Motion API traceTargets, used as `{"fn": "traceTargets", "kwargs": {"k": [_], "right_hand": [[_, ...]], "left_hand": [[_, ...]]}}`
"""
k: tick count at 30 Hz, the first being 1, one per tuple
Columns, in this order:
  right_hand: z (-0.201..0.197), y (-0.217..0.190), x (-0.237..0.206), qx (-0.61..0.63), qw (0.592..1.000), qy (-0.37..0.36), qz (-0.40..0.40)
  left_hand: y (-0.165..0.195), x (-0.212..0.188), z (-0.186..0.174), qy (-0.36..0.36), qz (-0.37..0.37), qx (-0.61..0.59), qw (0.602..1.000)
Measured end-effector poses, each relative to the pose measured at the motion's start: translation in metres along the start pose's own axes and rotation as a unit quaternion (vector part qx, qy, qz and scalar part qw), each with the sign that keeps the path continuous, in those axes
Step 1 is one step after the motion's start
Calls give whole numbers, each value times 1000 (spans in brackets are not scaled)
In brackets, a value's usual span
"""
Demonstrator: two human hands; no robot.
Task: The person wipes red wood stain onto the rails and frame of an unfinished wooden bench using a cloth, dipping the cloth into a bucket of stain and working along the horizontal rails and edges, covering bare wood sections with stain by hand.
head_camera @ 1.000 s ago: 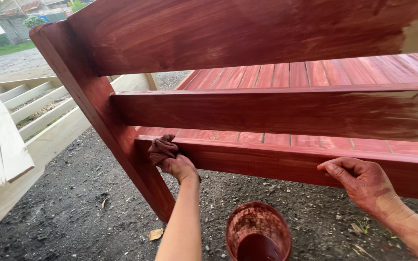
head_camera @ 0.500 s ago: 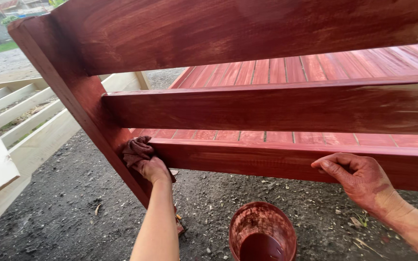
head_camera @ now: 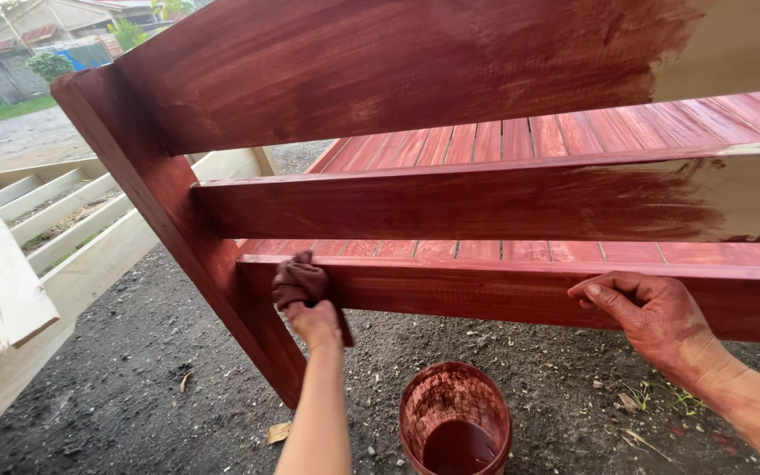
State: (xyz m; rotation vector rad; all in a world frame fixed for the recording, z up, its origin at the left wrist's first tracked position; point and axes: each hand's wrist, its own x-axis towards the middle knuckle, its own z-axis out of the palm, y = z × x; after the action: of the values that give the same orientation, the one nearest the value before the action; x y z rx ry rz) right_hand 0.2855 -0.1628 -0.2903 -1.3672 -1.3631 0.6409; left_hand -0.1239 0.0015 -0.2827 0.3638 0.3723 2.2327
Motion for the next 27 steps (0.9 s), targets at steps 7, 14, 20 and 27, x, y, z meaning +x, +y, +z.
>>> {"fn": "traceTargets", "kwargs": {"k": [7, 14, 20, 27], "right_hand": [[-36, 1, -11, -15, 999, 27, -10], [-95, 21, -23, 14, 997, 63, -45], [-143, 40, -33, 53, 992, 96, -58], [-200, 50, -47, 94, 989, 112, -14]], "left_hand": [[-37, -98, 20, 35, -130, -47, 990], [-96, -178, 26, 33, -33, 175, 984], [-146, -248, 14, -116, 207, 629, 740], [-194, -333, 30, -137, 261, 604, 740]]}}
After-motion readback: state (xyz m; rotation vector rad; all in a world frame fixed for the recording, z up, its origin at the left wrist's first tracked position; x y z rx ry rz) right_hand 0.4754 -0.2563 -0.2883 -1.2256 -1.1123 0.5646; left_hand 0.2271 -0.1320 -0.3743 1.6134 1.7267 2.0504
